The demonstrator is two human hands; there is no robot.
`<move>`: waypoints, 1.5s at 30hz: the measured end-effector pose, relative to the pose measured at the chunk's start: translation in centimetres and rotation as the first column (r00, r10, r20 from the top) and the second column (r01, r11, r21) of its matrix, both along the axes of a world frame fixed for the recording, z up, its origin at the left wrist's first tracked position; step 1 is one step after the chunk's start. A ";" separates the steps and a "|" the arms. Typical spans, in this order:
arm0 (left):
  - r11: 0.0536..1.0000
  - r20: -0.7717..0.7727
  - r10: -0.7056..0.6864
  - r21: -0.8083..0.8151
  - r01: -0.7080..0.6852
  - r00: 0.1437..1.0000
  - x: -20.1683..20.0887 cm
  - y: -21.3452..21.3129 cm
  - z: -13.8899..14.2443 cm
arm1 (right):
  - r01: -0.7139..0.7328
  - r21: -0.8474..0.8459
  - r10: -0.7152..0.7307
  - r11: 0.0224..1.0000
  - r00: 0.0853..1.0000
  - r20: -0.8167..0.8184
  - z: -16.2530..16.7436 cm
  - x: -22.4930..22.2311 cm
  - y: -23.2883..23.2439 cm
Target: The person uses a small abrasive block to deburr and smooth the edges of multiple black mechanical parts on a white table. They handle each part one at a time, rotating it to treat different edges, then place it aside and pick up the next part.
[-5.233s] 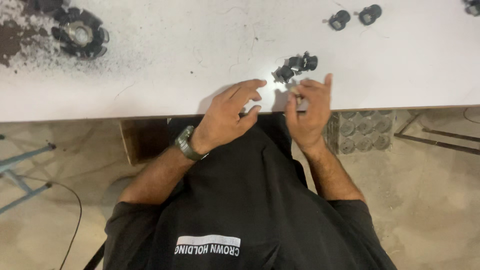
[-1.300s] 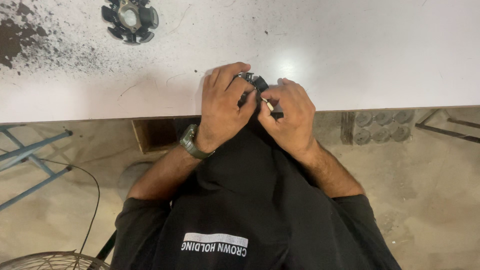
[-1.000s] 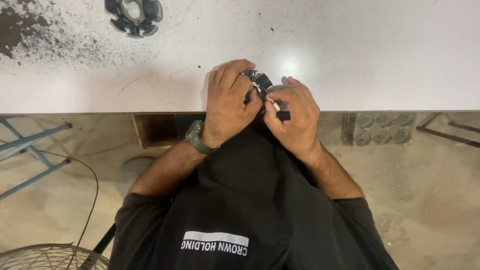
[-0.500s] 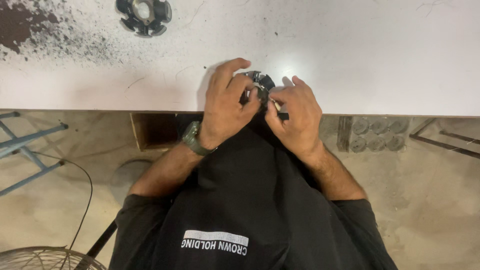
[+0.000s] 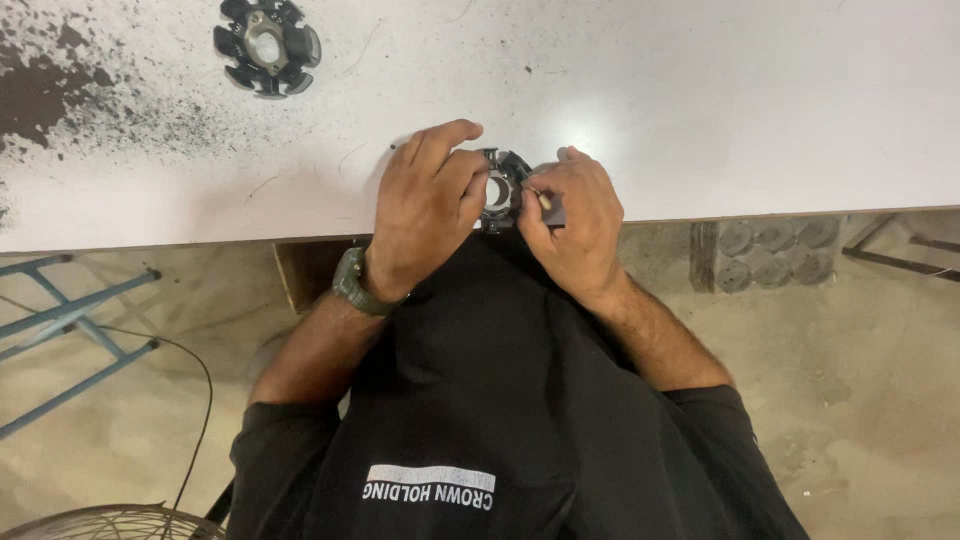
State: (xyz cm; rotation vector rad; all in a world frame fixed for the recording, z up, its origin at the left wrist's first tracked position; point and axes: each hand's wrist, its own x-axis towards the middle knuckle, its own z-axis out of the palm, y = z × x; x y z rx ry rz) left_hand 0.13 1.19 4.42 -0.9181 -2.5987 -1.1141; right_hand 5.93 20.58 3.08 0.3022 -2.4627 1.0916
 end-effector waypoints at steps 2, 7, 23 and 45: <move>0.999 -0.061 -0.025 -0.045 0.022 0.998 0.1 -0.4 0.2 | -0.008 0.001 0.008 1.000 1.000 -0.005 0.0 -0.2 0.0; 0.985 -0.072 -0.138 -0.119 0.128 0.988 0.3 -0.2 0.4 | -0.021 0.025 0.020 0.999 0.999 0.029 0.1 -0.4 0.1; 0.998 0.011 -0.065 -0.009 0.065 0.998 0.9 0.2 1.0 | -0.019 -0.020 0.017 1.000 0.997 -0.072 -0.8 0.2 -0.1; 0.990 0.222 -0.012 0.139 -0.019 0.975 1.2 0.1 0.9 | -0.129 -0.023 0.124 0.991 0.980 -0.154 -2.8 1.5 0.3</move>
